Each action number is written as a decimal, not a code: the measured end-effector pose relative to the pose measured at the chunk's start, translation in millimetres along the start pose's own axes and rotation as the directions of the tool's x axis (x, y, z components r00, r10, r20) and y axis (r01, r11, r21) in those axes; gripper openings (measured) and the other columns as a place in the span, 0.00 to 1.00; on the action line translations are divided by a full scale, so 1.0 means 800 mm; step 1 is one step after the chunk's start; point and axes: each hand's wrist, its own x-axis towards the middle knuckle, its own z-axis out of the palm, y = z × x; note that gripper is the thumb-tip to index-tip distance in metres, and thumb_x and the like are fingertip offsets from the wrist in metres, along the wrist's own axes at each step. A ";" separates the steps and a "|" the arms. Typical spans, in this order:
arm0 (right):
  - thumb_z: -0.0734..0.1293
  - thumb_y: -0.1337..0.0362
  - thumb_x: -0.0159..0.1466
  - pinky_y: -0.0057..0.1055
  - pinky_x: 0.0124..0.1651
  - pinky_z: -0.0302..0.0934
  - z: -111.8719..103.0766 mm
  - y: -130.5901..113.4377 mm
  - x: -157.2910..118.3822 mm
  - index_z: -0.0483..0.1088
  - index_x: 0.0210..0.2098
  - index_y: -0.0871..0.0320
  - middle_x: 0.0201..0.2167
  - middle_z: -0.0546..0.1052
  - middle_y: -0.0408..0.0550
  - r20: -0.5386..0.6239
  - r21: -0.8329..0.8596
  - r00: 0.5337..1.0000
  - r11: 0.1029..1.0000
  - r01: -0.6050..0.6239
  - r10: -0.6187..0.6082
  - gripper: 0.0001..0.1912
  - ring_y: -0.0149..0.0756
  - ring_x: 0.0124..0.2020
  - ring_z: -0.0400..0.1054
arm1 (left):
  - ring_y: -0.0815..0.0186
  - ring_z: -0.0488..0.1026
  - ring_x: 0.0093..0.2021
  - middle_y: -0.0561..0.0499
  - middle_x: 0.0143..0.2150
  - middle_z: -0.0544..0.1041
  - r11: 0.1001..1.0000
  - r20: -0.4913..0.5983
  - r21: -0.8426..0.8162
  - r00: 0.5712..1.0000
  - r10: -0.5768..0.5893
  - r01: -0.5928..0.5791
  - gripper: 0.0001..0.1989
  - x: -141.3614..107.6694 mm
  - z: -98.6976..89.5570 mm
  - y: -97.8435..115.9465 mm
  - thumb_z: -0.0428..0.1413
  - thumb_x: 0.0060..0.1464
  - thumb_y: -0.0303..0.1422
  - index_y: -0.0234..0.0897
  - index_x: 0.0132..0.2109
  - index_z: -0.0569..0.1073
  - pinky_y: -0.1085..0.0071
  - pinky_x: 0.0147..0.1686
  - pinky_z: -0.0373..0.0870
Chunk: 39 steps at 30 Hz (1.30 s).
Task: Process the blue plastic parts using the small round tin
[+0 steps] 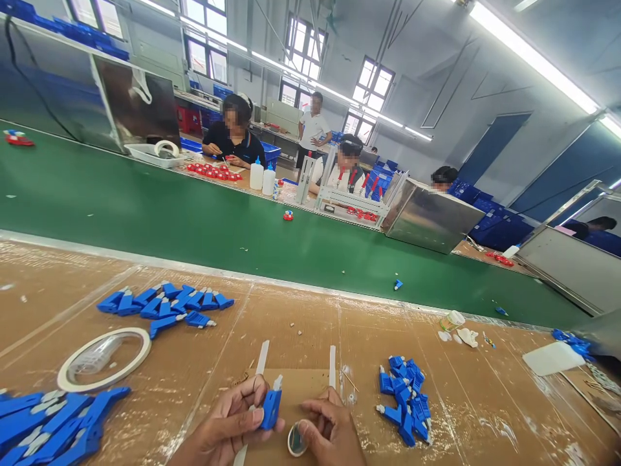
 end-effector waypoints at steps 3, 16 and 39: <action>0.75 0.56 0.55 0.31 0.31 0.57 0.005 -0.011 0.003 0.85 0.36 0.53 0.29 0.66 0.42 0.021 -0.053 1.000 0.999 -0.006 0.007 0.12 0.32 0.26 0.61 | 0.63 0.79 0.32 0.56 0.29 0.72 0.999 0.008 -0.049 1.000 -0.004 0.004 0.22 0.000 0.001 -0.002 0.77 0.34 0.40 0.39 0.29 0.71 0.71 0.31 0.73; 0.72 0.70 0.57 0.30 0.31 0.55 -0.002 -0.026 0.005 0.83 0.34 0.54 0.31 0.67 0.42 0.111 -0.216 0.994 0.975 0.050 -0.027 0.08 0.34 0.29 0.64 | 0.50 0.79 0.44 0.43 0.38 0.83 0.996 -0.142 -0.081 0.990 0.022 -0.034 0.24 0.019 -0.021 -0.034 0.78 0.24 0.39 0.37 0.33 0.84 0.63 0.43 0.73; 0.58 0.55 0.75 0.31 0.31 0.59 -0.009 -0.001 -0.012 0.79 0.33 0.54 0.29 0.67 0.46 0.039 -0.413 0.904 0.817 0.403 -0.427 0.22 0.37 0.29 0.67 | 0.65 0.83 0.30 0.48 0.30 0.84 0.977 -0.366 -0.212 0.929 -0.061 -0.019 0.10 0.019 -0.023 -0.036 0.65 0.51 0.16 0.30 0.40 0.83 0.77 0.31 0.82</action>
